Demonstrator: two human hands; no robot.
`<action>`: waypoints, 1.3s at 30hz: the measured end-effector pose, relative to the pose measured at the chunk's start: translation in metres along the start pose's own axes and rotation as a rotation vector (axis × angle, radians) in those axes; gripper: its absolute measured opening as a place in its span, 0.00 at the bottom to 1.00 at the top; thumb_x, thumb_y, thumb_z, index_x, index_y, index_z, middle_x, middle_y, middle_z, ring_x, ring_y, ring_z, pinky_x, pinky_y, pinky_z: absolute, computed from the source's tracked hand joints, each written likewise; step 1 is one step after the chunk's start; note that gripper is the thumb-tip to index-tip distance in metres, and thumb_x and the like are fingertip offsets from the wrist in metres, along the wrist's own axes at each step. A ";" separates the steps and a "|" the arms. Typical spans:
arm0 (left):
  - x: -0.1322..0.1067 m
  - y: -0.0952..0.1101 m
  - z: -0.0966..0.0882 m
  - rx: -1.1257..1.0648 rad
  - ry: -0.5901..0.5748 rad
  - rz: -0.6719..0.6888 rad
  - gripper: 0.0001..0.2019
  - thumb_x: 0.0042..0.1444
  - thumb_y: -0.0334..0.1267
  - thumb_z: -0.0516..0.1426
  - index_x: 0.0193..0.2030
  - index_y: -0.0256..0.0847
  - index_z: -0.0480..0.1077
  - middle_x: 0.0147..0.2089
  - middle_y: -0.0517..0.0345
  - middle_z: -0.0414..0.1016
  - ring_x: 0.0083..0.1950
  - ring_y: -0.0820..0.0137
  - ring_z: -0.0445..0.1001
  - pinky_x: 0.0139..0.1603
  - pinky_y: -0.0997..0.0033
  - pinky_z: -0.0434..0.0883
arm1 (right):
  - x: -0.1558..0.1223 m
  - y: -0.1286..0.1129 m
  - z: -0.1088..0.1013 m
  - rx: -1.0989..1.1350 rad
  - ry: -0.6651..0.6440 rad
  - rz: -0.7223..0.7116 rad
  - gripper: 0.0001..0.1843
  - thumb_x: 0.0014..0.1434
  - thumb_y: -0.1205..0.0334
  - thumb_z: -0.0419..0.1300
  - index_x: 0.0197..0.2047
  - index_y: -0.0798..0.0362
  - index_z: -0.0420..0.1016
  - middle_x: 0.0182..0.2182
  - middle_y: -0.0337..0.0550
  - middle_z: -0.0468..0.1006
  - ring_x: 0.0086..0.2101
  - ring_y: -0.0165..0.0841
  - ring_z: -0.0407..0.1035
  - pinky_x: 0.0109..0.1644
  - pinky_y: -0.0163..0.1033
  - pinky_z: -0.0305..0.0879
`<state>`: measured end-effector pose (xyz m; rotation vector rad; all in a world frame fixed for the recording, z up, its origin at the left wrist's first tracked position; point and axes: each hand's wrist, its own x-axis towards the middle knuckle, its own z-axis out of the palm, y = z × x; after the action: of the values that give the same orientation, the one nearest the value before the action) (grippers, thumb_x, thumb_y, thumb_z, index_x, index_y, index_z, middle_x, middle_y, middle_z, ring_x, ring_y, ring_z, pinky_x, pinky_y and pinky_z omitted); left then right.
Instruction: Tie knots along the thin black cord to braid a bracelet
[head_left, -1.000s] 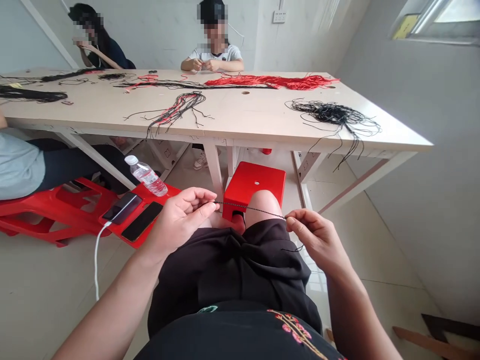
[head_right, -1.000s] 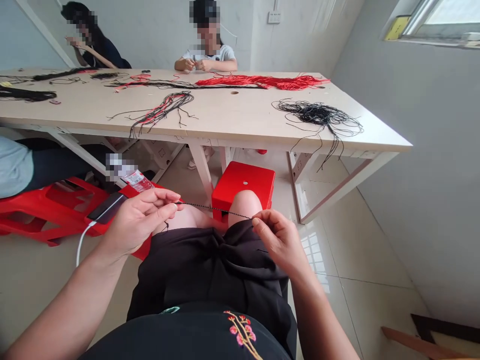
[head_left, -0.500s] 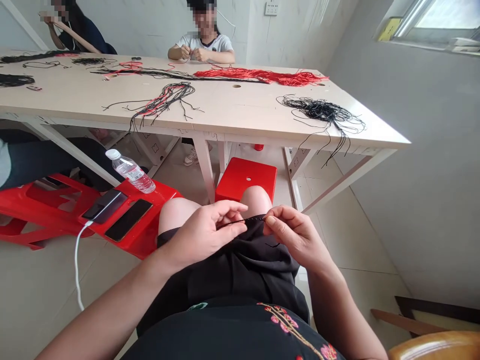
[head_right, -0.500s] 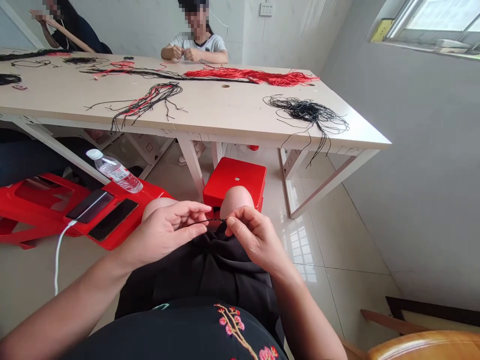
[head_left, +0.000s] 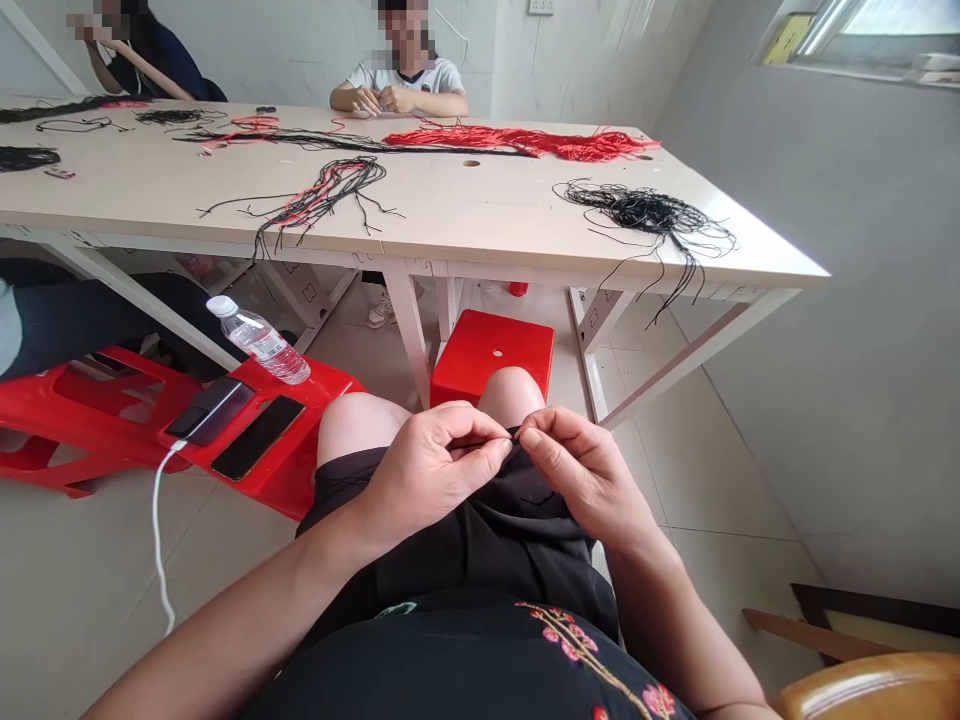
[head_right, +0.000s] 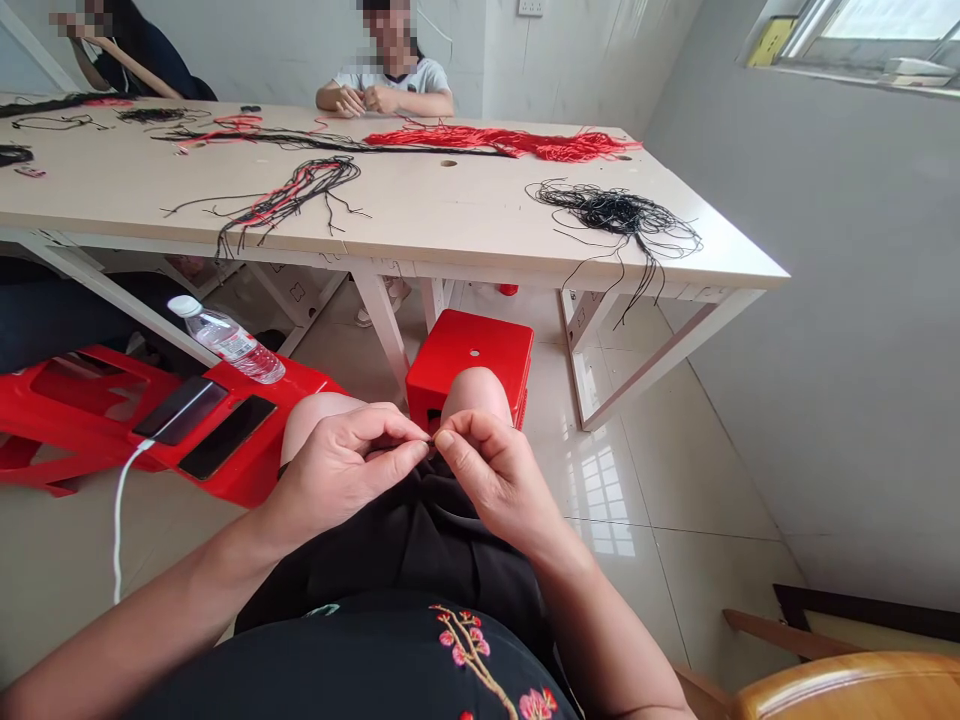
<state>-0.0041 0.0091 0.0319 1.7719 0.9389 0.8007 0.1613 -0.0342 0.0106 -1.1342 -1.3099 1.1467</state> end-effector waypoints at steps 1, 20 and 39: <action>0.000 -0.001 0.001 -0.014 0.001 0.003 0.04 0.52 0.34 0.59 0.33 0.37 0.74 0.29 0.60 0.73 0.30 0.77 0.71 0.30 0.81 0.70 | 0.000 0.000 0.001 0.026 -0.003 0.001 0.14 0.61 0.53 0.55 0.31 0.54 0.68 0.21 0.32 0.58 0.20 0.22 0.47 0.21 0.29 0.47; 0.001 0.001 0.008 0.238 0.175 0.536 0.06 0.47 0.24 0.58 0.25 0.38 0.67 0.24 0.63 0.69 0.24 0.79 0.65 0.24 0.80 0.65 | -0.008 -0.006 0.001 0.060 0.022 -0.046 0.12 0.61 0.57 0.56 0.30 0.55 0.68 0.20 0.32 0.60 0.19 0.20 0.49 0.21 0.29 0.48; -0.003 0.015 0.007 0.126 0.010 0.039 0.05 0.55 0.33 0.54 0.31 0.37 0.71 0.27 0.60 0.72 0.26 0.77 0.68 0.25 0.80 0.66 | -0.011 0.003 0.002 -0.114 0.051 -0.110 0.05 0.60 0.63 0.57 0.34 0.53 0.72 0.25 0.39 0.76 0.26 0.27 0.69 0.29 0.32 0.67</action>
<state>0.0040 0.0000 0.0429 1.9015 0.9820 0.7904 0.1600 -0.0444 0.0065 -1.1513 -1.3955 0.9673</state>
